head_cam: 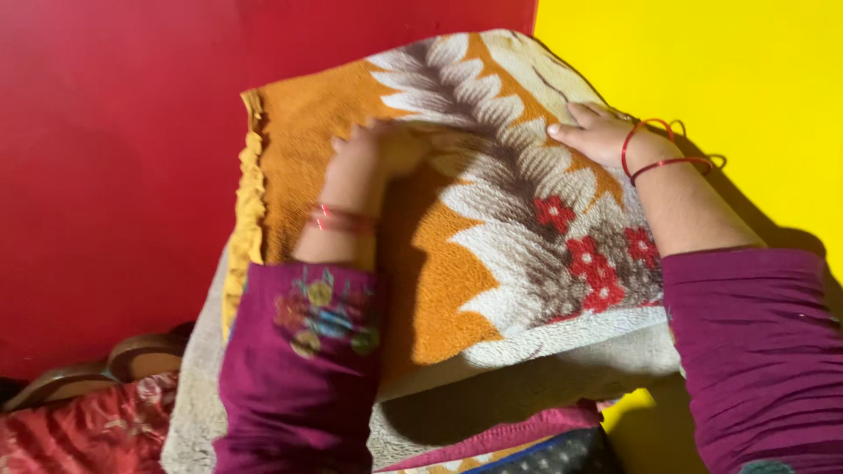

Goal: The person folds a large orange and white patterned blanket on a bed, smoothing and aligning the edges, then folds it into a compact rectangle and places it on a stack of other folded linens.

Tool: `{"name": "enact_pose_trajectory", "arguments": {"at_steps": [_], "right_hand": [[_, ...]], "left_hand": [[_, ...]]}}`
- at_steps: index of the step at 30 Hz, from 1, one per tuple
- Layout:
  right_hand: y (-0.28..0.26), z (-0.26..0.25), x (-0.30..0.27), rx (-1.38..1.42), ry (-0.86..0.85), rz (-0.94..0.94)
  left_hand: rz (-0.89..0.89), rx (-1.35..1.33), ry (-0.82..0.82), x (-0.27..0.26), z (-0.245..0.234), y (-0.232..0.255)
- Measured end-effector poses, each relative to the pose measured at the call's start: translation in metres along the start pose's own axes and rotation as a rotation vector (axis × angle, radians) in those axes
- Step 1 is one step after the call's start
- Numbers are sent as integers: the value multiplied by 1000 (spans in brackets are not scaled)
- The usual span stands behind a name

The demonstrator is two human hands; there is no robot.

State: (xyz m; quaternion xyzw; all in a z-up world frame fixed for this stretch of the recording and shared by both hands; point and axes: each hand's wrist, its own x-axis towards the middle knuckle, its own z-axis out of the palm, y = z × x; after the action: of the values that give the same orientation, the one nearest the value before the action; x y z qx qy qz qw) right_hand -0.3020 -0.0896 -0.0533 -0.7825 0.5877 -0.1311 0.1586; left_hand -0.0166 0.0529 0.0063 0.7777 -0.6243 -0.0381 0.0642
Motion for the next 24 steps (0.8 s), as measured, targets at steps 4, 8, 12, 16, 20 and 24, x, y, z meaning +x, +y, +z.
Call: {"name": "enact_pose_trajectory", "arguments": {"at_steps": [4, 8, 12, 16, 20, 24], "right_hand": [[9, 4, 9, 60, 58, -104], [21, 7, 29, 19, 102, -177], [24, 12, 45, 43, 112, -119], [13, 0, 19, -71, 218, -137], [31, 6, -64, -146, 659, -411], [55, 45, -125, 43, 676, -367]], "left_hand": [[251, -24, 212, -93, 30, 22], [278, -2, 501, -166, 37, -18], [-60, 23, 530, -187, 34, -77], [-215, 55, 743, -182, 58, -89], [-215, -142, 716, -177, 72, -95], [-206, -296, 701, -173, 74, -104]]}}
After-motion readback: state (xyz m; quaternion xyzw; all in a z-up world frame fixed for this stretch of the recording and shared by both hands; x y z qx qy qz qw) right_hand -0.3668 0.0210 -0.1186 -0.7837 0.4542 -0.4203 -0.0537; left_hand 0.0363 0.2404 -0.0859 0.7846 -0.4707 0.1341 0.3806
